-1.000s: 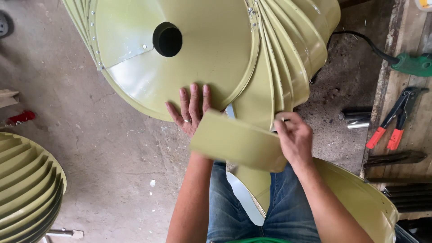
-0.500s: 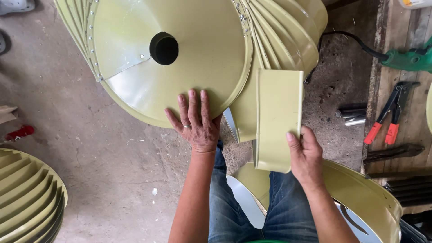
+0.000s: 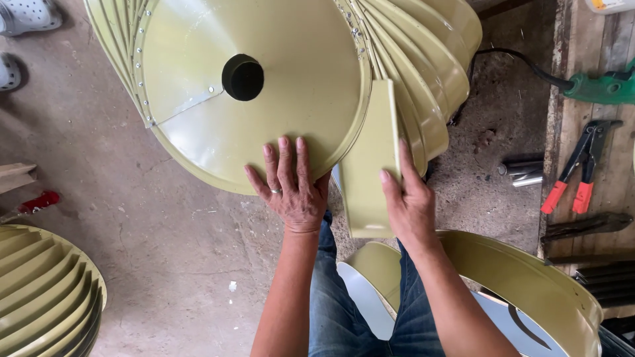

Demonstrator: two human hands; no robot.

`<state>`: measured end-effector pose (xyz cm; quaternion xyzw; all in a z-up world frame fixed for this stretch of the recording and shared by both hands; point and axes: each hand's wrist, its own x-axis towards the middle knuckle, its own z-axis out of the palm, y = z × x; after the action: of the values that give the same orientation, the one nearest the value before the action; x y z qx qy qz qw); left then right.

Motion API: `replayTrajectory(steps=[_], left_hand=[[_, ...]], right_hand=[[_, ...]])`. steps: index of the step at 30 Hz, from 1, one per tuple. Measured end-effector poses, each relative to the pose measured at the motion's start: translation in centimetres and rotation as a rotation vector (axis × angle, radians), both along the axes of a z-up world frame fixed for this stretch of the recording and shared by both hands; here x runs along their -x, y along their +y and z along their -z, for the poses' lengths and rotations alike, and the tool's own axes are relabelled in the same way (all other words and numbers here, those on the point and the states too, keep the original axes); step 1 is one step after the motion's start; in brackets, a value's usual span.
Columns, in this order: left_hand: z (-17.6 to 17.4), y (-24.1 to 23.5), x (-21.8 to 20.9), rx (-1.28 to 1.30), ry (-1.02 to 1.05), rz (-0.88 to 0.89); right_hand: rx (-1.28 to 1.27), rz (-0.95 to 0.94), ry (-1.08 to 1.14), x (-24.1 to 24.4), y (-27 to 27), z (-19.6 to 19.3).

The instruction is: Assembling the metal blades of a turbine ventilator to a circular base using a drill and a riveter.

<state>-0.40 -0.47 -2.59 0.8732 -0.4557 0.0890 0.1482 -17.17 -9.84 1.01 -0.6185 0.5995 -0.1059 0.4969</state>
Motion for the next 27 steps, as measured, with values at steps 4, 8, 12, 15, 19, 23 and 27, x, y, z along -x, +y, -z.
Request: replayTrajectory(steps=[4, 8, 12, 15, 19, 23, 27], left_hand=[[-0.1, 0.0, -0.2, -0.013, 0.017, 0.012], [-0.2, 0.3, 0.0, -0.033, 0.044, 0.009], [0.0, 0.2, -0.2, -0.036, 0.058, 0.009], [0.0, 0.4, 0.0, -0.028, 0.075, 0.003], [0.1, 0.4, -0.2, 0.001, 0.085, -0.009], [0.4, 0.3, 0.0, 0.009, 0.094, -0.018], [0.3, 0.5, -0.2, 0.000, 0.079, -0.013]], right_hand=[[0.235, -0.177, -0.145, -2.5, -1.5, -0.3], [0.126, -0.144, -0.178, -3.5, -1.7, -0.7], [0.175, -0.141, -0.189, -4.0, -1.4, -0.1], [0.143, -0.132, -0.221, -3.9, -1.4, 0.1], [0.134, -0.116, -0.224, -4.2, -1.4, 0.2], [0.170, -0.120, -0.221, -3.9, -1.3, 0.5], [0.162, -0.088, -0.260, -4.1, -1.2, 0.9]])
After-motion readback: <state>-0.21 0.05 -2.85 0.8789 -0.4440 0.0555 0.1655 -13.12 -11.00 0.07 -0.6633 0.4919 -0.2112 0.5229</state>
